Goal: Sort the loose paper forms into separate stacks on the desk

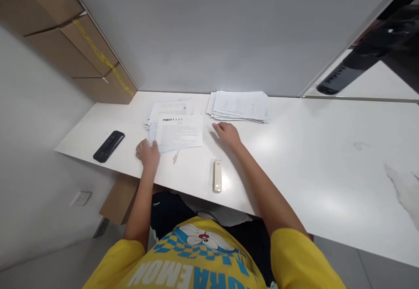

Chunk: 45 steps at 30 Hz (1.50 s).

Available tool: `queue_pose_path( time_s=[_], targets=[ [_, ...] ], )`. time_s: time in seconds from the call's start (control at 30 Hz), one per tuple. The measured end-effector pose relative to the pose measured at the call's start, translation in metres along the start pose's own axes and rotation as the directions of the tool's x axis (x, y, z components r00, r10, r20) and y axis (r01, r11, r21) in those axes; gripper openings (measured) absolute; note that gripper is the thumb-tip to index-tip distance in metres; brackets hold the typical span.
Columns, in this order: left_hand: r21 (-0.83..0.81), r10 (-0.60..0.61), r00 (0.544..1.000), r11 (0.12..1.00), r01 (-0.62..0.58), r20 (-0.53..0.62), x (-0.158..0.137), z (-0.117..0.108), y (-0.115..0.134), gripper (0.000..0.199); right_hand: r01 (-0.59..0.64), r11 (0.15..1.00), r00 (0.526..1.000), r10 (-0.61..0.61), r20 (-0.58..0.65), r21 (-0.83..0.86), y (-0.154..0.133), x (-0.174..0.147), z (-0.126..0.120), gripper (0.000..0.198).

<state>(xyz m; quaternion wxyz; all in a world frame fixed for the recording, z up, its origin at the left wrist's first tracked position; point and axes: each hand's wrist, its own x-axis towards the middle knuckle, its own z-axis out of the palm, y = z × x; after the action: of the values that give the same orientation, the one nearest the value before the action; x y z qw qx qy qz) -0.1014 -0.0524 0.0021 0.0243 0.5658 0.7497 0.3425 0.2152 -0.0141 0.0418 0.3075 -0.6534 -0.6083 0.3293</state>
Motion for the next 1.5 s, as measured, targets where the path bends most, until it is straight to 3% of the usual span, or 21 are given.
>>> queue_pose_path(
  time_s=[0.1, 0.2, 0.4, 0.57, 0.7, 0.8, 0.87, 0.97, 1.1, 1.23, 1.37, 1.5],
  targets=[
    [0.039, 0.023, 0.995, 0.999, -0.026, 0.093, 0.013, 0.008, -0.005, 0.030, -0.010, 1.000, 0.999, 0.009, 0.044, 0.016, -0.020, 0.027, 0.022, 0.022],
    [-0.091, 0.064, 0.988, 0.995, -0.052, 0.137, 0.007, 0.011, -0.007, 0.021, 0.018, 0.998, 0.999, -0.020, 0.028, 0.064, -0.025, 0.043, 0.046, 0.013],
    [-0.161, 0.058, 0.988, 0.986, -0.034, 0.144, 0.007, 0.006, -0.010, 0.036, 0.094, 0.974, 0.994, -0.081, -0.072, 0.208, -0.009, 0.027, 0.067, 0.006],
    [-0.194, 0.074, 0.990, 0.980, -0.049, 0.123, 0.010, 0.008, -0.009, 0.049, 0.117, 0.933, 0.980, -0.053, -0.191, 0.340, 0.001, 0.023, 0.061, 0.017],
    [-0.168, 0.178, 0.983, 0.972, -0.167, 0.053, 0.010, 0.013, -0.012, 0.050, 0.151, 0.893, 0.970, -0.050, -0.240, 0.425, 0.005, 0.026, 0.046, 0.026],
    [-0.198, 0.284, 0.952, 0.946, -0.257, 0.118, 0.009, 0.016, -0.012, 0.056, 0.216, 0.833, 0.973, -0.141, -0.182, 0.510, 0.004, 0.017, 0.034, 0.033],
    [-0.302, 0.303, 0.934, 0.923, -0.237, 0.192, 0.006, 0.015, -0.011, 0.065, 0.240, 0.784, 0.970, -0.220, -0.105, 0.572, 0.002, 0.005, 0.029, 0.030],
    [-0.576, 0.258, 0.942, 0.813, -0.091, 0.216, -0.002, 0.008, -0.009, 0.075, 0.278, 0.753, 0.951, -0.303, -0.061, 0.597, -0.001, -0.019, 0.027, 0.017],
    [-0.796, 0.122, 0.991, 0.604, -0.024, 0.063, -0.021, -0.003, -0.006, 0.072, 0.324, 0.748, 0.935, -0.345, -0.078, 0.579, 0.004, -0.045, 0.034, 0.021],
    [-0.800, 0.003, 0.998, 0.597, -0.056, -0.067, -0.031, -0.004, -0.003, 0.051, 0.298, 0.796, 0.935, -0.355, 0.007, 0.528, 0.014, -0.050, 0.042, 0.036],
    [-0.826, 0.017, 0.999, 0.561, -0.049, -0.047, -0.030, -0.003, 0.002, 0.046, 0.317, 0.850, 0.929, -0.368, 0.045, 0.421, 0.018, -0.046, 0.039, 0.036],
    [-0.824, 0.002, 0.995, 0.561, -0.081, -0.097, -0.043, -0.014, 0.019, 0.045, 0.370, 0.871, 0.929, -0.354, -0.111, 0.324, 0.020, -0.065, 0.020, 0.031]
  ],
)
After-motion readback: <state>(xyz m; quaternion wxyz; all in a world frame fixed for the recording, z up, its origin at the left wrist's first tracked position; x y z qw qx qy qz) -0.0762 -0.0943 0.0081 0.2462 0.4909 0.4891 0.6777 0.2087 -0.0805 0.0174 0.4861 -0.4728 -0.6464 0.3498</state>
